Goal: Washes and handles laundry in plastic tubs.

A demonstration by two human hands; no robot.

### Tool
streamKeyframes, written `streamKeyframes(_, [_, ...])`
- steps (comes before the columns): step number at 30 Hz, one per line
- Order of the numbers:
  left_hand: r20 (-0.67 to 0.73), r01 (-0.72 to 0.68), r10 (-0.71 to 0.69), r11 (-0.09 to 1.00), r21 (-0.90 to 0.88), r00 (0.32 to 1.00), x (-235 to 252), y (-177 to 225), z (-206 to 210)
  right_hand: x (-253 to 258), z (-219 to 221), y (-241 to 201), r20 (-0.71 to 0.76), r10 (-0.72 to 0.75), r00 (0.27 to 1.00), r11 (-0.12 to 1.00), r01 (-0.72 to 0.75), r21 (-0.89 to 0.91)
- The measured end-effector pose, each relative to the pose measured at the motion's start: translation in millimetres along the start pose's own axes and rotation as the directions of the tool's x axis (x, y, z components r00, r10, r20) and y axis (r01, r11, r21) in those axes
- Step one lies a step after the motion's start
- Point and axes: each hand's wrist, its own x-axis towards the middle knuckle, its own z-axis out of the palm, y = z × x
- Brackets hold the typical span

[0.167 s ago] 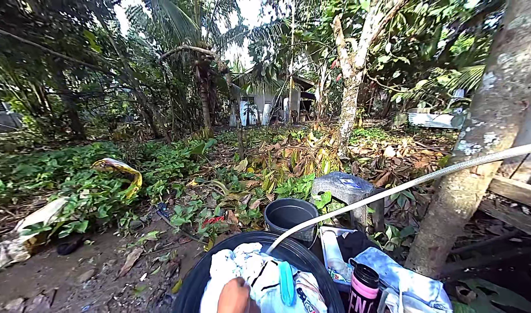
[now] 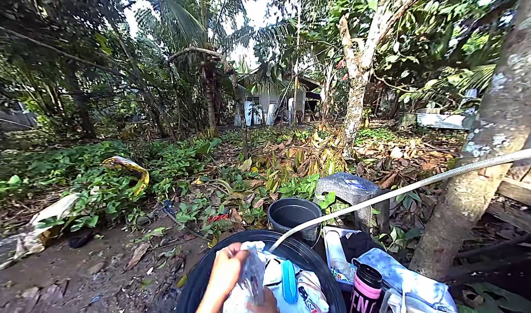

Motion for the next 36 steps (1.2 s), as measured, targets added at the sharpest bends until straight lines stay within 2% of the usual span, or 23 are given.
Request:
streamKeyframes(1, [-0.054,0.013,-0.013,1.0,-0.002,0.998,3,-1,-11,3,-4,-6,-0.047,0.047,0.998,0.994,-0.042,0.105])
streamKeyframes(3, [-0.089,0.136,-0.125,0.981,0.136,0.988,12,-23,-31,10,-12,-21,-0.099,0.132,0.986,0.966,-0.106,0.235])
streamKeyframes(6, [-0.023,0.368,-0.389,0.85,0.378,0.921,17,-73,-38,6,-25,-53,-0.027,0.167,0.986,0.897,-0.141,0.418])
streamKeyframes(8, [0.036,0.472,-0.518,0.803,0.364,0.854,6,-94,-19,-6,-30,-76,0.079,0.132,0.988,0.866,-0.154,0.476])
streamKeyframes(9, [0.079,0.529,-0.571,0.798,0.29,0.817,-1,-95,-7,-12,-29,-85,0.137,0.1,0.986,0.859,-0.155,0.488])
streamKeyframes(11, [0.181,0.652,-0.636,0.757,-0.045,0.751,-8,-102,17,-23,-30,-95,0.28,0.019,0.96,0.858,-0.159,0.488])
streamKeyframes(13, [0.28,0.711,-0.664,0.569,-0.413,0.693,-8,-114,36,-29,-34,-95,0.427,-0.061,0.902,0.846,-0.181,0.502])
streamKeyframes(15, [0.294,0.66,-0.652,0.429,-0.617,0.699,-5,-121,46,-28,-38,-91,0.458,-0.107,0.882,0.805,-0.193,0.561])
streamKeyframes(17, [0.192,0.598,-0.679,0.433,-0.675,0.709,-5,-121,55,-25,-35,-86,0.371,-0.074,0.925,0.736,-0.2,0.646])
streamKeyframes(19, [0.046,0.533,-0.678,0.531,-0.659,0.733,-6,-115,63,-24,-30,-87,0.269,-0.021,0.963,0.692,-0.18,0.699])
streamKeyframes(22, [-0.147,0.443,-0.61,0.701,-0.559,0.779,-10,-106,71,-24,-19,-91,0.038,0.078,0.996,0.782,-0.085,0.618])
streamKeyframes(24, [-0.207,0.377,-0.528,0.782,-0.497,0.823,-11,-101,71,-19,-14,-83,-0.076,0.137,0.988,0.798,-0.065,0.599])
streamKeyframes(26, [-0.127,0.404,-0.53,0.76,-0.509,0.838,-11,-92,67,-13,-13,-79,-0.01,0.167,0.986,0.693,-0.11,0.712])
streamKeyframes(28, [0.007,0.504,-0.615,0.64,-0.58,0.788,-10,-91,64,-10,-17,-78,0.1,0.092,0.991,0.541,-0.135,0.83])
streamKeyframes(29, [0.05,0.538,-0.646,0.588,-0.603,0.762,-9,-96,63,-10,-20,-78,0.099,0.069,0.993,0.514,-0.12,0.849])
streamKeyframes(31, [0.136,0.616,-0.684,0.53,-0.583,0.717,-7,-104,60,-11,-22,-83,-0.064,0.06,0.996,0.605,0.014,0.796])
streamKeyframes(33, [0.342,0.727,-0.674,0.438,-0.528,0.655,-10,-98,51,-15,-20,-83,-0.245,-0.079,0.966,0.753,0.219,0.621])
streamKeyframes(34, [0.444,0.761,-0.642,0.371,-0.532,0.624,-10,-92,48,-16,-19,-81,-0.281,-0.182,0.942,0.779,0.313,0.543])
streamKeyframes(36, [0.489,0.734,-0.611,0.24,-0.635,0.623,-7,-79,48,-19,-18,-82,-0.245,-0.3,0.922,0.75,0.386,0.537])
